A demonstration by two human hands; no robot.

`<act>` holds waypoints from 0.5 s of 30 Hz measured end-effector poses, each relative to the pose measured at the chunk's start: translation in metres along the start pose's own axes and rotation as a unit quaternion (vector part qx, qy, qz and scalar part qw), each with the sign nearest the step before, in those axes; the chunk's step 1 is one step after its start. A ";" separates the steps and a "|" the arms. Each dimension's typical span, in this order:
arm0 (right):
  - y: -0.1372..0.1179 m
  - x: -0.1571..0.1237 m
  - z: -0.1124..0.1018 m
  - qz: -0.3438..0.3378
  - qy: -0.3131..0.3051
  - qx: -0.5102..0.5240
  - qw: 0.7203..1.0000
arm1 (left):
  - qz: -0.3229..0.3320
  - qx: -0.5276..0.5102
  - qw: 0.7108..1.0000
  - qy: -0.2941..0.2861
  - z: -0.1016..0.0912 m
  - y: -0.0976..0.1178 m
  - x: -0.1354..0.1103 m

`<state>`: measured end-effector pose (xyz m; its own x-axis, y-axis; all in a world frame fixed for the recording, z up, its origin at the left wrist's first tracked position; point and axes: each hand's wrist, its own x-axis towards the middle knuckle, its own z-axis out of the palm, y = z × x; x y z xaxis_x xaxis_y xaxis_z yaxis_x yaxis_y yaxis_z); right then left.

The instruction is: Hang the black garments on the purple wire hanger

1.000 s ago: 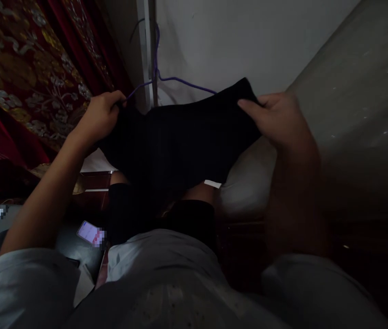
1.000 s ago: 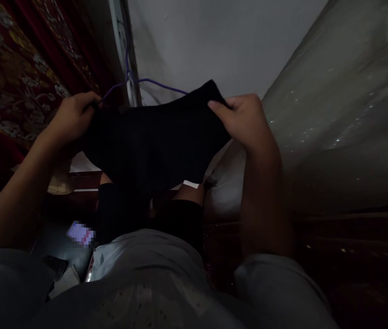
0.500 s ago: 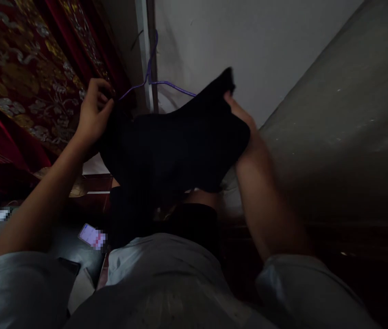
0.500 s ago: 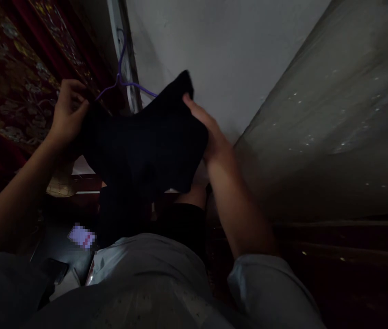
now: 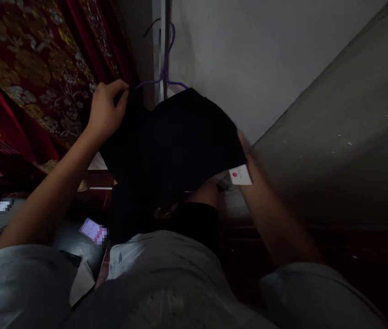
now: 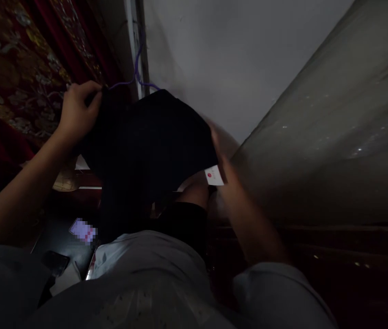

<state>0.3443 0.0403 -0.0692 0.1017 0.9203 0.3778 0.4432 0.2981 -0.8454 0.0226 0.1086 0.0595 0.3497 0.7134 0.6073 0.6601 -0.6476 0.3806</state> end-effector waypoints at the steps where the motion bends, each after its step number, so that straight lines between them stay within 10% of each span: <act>1: 0.001 0.007 -0.007 0.019 -0.007 0.033 0.999 | 0.006 0.024 1.000 -0.002 0.001 0.000 -0.001; 9: -0.052 0.010 -0.036 0.064 0.004 0.193 0.979 | 0.034 0.036 0.998 -0.033 0.012 0.026 0.001; 15: -0.073 -0.009 -0.048 -0.038 0.085 0.214 0.972 | 0.148 -0.058 0.987 0.018 -0.010 0.060 -0.018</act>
<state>0.3541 -0.0020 0.0073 0.2446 0.8469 0.4722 0.0471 0.4760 -0.8782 0.0492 0.0546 0.0784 0.4911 0.4800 0.7269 0.4517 -0.8538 0.2587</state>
